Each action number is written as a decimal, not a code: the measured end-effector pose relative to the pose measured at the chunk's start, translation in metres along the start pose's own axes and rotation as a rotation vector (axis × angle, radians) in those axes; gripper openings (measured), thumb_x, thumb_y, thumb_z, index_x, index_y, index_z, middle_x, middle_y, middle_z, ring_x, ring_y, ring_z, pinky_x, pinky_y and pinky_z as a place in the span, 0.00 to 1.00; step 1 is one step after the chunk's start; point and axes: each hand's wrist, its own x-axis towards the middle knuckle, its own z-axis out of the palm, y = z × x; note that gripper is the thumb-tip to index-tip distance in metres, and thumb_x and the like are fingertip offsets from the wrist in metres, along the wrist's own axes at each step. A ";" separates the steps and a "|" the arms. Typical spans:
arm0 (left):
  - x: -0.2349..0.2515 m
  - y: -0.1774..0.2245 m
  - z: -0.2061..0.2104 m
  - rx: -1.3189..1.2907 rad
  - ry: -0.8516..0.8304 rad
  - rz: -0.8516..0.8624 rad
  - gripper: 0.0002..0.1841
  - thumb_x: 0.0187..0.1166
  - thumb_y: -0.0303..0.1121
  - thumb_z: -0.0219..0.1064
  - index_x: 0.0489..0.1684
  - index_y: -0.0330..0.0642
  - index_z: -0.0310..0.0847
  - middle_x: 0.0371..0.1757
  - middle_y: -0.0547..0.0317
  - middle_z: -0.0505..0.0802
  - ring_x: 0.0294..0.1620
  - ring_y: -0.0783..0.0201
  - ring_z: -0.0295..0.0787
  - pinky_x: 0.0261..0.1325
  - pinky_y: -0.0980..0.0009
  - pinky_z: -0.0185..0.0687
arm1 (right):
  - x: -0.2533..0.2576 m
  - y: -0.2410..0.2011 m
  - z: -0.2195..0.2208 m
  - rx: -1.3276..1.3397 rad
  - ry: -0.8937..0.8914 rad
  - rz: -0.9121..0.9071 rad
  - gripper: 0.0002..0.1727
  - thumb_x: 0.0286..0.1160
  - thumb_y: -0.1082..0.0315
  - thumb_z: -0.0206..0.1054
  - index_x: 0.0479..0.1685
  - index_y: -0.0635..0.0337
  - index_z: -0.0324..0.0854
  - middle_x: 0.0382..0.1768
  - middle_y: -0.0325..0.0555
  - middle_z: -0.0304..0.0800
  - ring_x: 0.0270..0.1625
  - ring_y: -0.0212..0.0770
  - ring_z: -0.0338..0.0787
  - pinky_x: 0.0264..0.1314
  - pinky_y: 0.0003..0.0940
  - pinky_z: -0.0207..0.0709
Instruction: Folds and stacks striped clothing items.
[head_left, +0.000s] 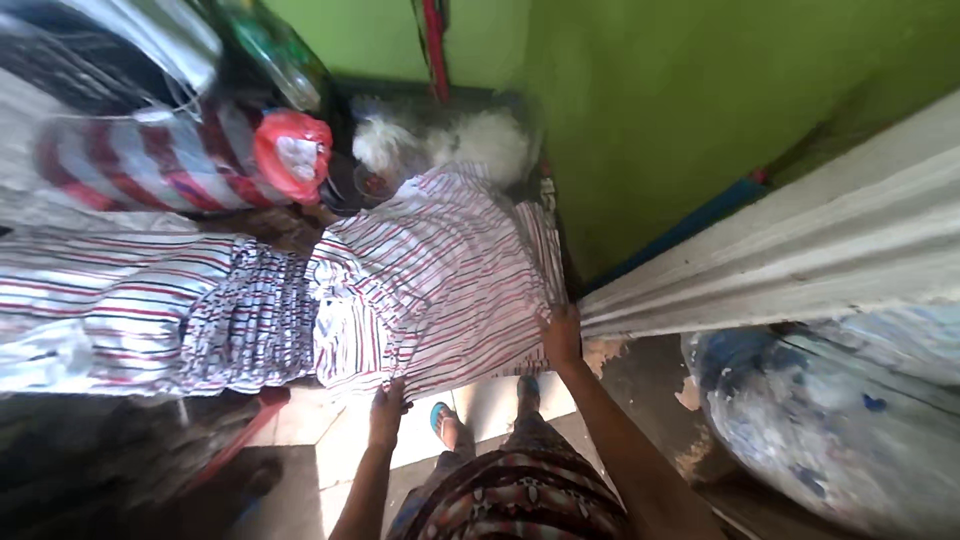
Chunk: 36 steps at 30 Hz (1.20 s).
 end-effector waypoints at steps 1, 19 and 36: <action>-0.002 0.001 0.000 0.002 -0.002 0.012 0.22 0.94 0.39 0.53 0.69 0.24 0.70 0.41 0.48 0.85 0.29 0.69 0.81 0.36 0.72 0.81 | -0.001 -0.002 -0.004 0.035 -0.009 0.003 0.33 0.86 0.56 0.63 0.77 0.78 0.71 0.78 0.77 0.70 0.83 0.68 0.71 0.87 0.51 0.62; -0.060 0.250 -0.084 -0.313 0.094 0.671 0.19 0.91 0.38 0.55 0.75 0.40 0.68 0.48 0.63 0.85 0.34 0.77 0.82 0.39 0.76 0.83 | 0.006 -0.146 -0.196 1.391 -0.033 -0.028 0.14 0.87 0.67 0.57 0.66 0.61 0.71 0.48 0.43 0.81 0.44 0.32 0.84 0.47 0.27 0.82; -0.067 0.371 -0.248 -0.343 -0.230 1.166 0.09 0.89 0.38 0.56 0.38 0.57 0.80 0.27 0.76 0.82 0.20 0.82 0.73 0.24 0.85 0.71 | -0.116 -0.186 -0.337 1.331 0.035 -0.564 0.09 0.85 0.71 0.52 0.46 0.50 0.78 0.35 0.32 0.90 0.40 0.27 0.92 0.46 0.26 0.90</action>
